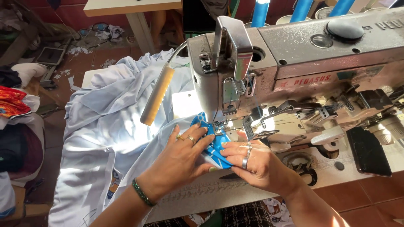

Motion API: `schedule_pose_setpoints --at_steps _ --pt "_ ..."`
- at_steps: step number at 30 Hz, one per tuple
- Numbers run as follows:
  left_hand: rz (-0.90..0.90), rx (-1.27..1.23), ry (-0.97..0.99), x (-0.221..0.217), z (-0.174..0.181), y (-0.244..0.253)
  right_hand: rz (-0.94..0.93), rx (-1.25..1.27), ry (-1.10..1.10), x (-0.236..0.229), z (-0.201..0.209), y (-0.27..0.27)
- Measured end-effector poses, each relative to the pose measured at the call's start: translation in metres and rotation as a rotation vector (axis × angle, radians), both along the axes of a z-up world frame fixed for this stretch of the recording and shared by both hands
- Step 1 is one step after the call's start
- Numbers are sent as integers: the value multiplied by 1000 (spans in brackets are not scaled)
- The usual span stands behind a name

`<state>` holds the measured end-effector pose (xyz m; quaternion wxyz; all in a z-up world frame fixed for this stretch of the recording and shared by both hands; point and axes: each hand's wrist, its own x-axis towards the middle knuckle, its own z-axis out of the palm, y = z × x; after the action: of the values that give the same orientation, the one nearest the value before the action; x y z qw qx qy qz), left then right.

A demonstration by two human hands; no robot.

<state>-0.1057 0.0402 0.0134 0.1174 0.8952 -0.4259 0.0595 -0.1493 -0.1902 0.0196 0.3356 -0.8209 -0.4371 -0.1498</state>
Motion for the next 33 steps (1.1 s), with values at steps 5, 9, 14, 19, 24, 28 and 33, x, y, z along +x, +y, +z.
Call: schedule_pose_setpoints --at_steps 5,9,14,19,24,28,33 --pt "-50 -23 91 9 4 8 -14 27 -31 0 0 6" --pt "-140 -120 114 27 15 17 -64 74 -114 6 1 19" --pt "-69 13 189 40 25 14 -209 75 -106 7 -10 26" --pt "-5 182 -380 26 41 4 -187 128 118 6 -11 24" --pt "39 341 591 6 113 1 -102 81 343 -2 25 26" --pt "56 386 470 11 98 13 -101 66 341 4 14 20" --pt "-9 254 546 4 98 17 -111 0 328 1 20 22"
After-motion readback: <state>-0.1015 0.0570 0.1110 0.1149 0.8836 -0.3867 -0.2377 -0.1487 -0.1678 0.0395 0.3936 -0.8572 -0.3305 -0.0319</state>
